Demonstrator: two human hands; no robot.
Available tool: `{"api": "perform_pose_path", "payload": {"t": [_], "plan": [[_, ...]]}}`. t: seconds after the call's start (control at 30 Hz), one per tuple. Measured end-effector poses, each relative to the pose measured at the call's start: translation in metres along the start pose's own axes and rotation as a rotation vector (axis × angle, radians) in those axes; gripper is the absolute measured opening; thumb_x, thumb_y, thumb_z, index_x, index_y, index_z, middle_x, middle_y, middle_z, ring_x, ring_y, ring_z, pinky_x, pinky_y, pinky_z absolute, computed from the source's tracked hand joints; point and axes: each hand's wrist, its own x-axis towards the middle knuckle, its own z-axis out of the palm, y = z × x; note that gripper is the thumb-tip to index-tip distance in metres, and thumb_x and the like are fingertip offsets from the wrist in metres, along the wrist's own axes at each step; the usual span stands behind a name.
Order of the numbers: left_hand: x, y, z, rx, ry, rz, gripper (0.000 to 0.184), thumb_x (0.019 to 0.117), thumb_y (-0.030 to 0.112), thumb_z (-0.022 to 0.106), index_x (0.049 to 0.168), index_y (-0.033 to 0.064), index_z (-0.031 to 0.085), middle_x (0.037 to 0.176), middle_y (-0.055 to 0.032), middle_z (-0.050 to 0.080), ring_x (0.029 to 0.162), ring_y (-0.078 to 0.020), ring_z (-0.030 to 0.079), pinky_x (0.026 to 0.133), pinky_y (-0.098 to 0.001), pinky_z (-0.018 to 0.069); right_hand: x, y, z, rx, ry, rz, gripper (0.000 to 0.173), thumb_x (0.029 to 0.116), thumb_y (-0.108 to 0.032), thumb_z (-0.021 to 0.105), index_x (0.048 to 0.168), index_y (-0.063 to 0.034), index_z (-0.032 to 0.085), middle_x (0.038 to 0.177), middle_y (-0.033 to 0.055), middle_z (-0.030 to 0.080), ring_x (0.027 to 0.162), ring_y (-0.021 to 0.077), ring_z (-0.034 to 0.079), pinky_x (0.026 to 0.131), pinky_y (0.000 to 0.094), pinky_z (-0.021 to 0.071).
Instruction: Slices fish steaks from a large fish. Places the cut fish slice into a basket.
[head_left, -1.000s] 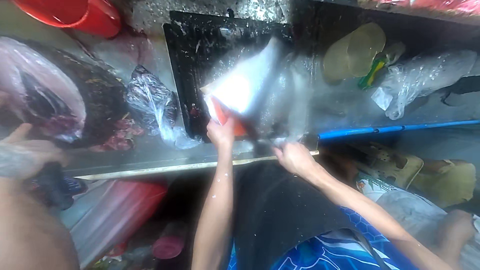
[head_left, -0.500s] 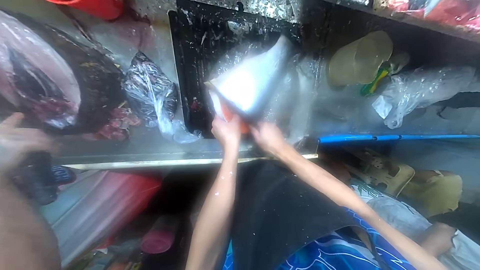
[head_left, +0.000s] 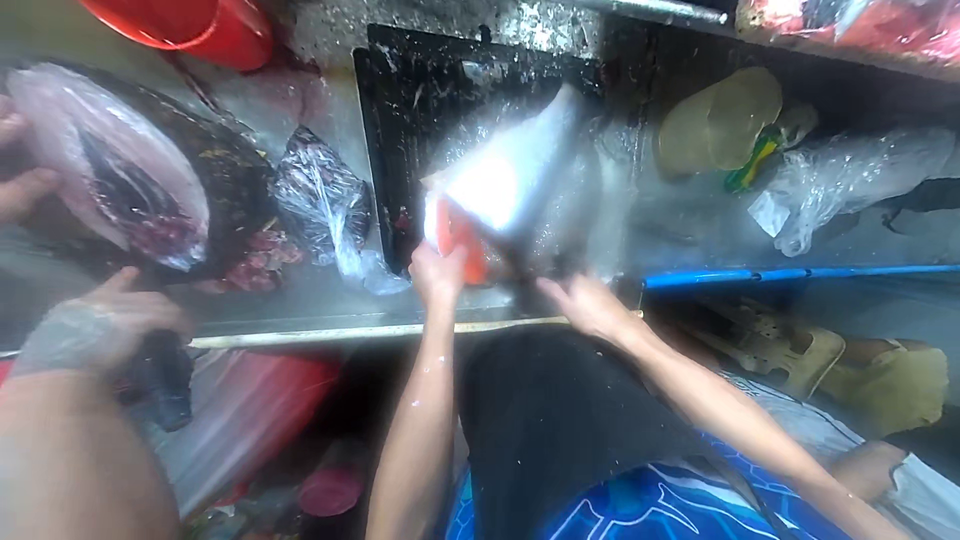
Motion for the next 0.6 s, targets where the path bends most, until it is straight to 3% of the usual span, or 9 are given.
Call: {"api": "perform_pose_path", "payload": {"t": [0.13,0.23,0.33,0.43,0.6], "plan": [[0.001,0.003,-0.003,0.056,-0.028,0.006,0.038,0.0847,0.036,0.078,0.108,0.0073,0.071,0.101,-0.0173,0.073,0.098,-0.0370,0.070,0.084,-0.0653,0.0527,0.039,-0.015,0.022,0.108,0.128,-0.185,0.081,0.1015,-0.075,0.020,0.087,-0.0130,0.070,0.080,0.0101,0.069,0.081,0.0293,0.071,0.072,0.0586,0.0568],[-0.004,0.012,-0.002,0.052,-0.032,-0.029,0.038,0.0847,0.035,0.078,0.106,0.0055,0.070,0.101,-0.0193,0.072,0.098,-0.0388,0.069,0.083,-0.0658,0.0519,0.037,-0.039,0.019,0.224,0.190,-0.273,0.078,0.1046,-0.070,0.022,0.083,-0.0099,0.067,0.071,0.0117,0.063,0.068,0.0304,0.067,0.060,0.0559,0.0549],[-0.007,0.015,-0.002,0.049,-0.036,-0.051,0.038,0.0845,0.036,0.078,0.107,0.0051,0.070,0.101,-0.0195,0.072,0.099,-0.0391,0.069,0.083,-0.0659,0.0516,0.044,-0.052,0.018,0.250,0.187,-0.273,0.078,0.1052,-0.068,0.021,0.077,-0.0095,0.063,0.067,0.0115,0.059,0.064,0.0306,0.064,0.056,0.0547,0.0526],[-0.007,0.017,-0.002,0.071,-0.057,-0.054,0.040,0.0860,0.038,0.076,0.108,0.0045,0.070,0.102,-0.0200,0.071,0.100,-0.0403,0.068,0.085,-0.0672,0.0517,0.077,-0.046,0.033,0.147,0.191,-0.245,0.081,0.1047,-0.069,0.017,0.077,-0.0105,0.066,0.072,0.0105,0.066,0.076,0.0305,0.070,0.067,0.0577,0.0561],[-0.006,0.021,0.002,0.062,-0.056,-0.070,0.040,0.0853,0.037,0.077,0.108,0.0049,0.070,0.102,-0.0193,0.072,0.101,-0.0389,0.069,0.085,-0.0658,0.0519,0.063,-0.056,0.021,0.044,0.093,-0.074,0.089,0.1011,-0.074,0.010,0.081,-0.0099,0.068,0.082,0.0140,0.070,0.085,0.0337,0.072,0.069,0.0591,0.0572]]}}
